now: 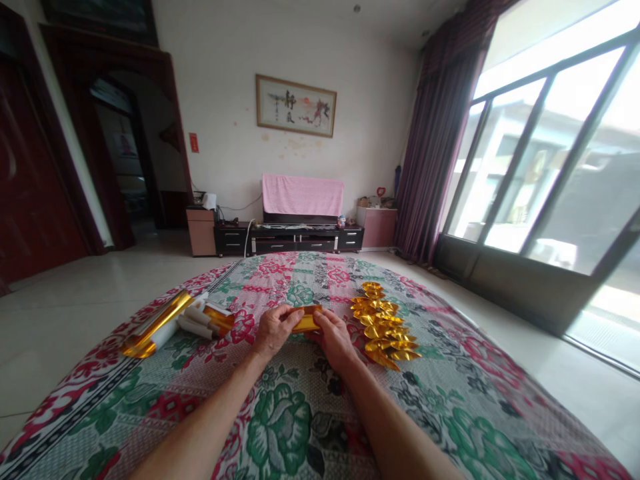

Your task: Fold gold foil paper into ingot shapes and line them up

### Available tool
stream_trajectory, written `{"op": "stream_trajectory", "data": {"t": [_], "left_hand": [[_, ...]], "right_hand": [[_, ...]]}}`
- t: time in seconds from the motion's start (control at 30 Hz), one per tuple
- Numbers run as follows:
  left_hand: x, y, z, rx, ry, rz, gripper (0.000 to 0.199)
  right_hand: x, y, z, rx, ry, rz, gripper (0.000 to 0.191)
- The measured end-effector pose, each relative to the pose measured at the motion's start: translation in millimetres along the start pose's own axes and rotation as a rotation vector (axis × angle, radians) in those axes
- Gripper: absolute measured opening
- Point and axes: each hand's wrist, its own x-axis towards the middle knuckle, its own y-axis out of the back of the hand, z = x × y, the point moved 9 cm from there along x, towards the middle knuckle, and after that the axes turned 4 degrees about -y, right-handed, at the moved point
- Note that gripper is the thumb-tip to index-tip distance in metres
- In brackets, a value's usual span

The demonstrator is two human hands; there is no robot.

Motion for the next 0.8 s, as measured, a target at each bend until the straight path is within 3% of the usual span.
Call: {"op": "stream_trajectory", "data": {"t": [0.67,0.8], "left_hand": [[-0.1,-1.7,-5.5,-0.020,0.035,0.002,0.033],[-0.5,0.6,1.0,0.036,-0.013,0.025,0.032]], "right_hand": [[0.4,1.1,1.8,-0.003,-0.015,0.010,0.028],[-0.1,1.6,-0.6,-0.010,-0.005,0.031,0.027]]}}
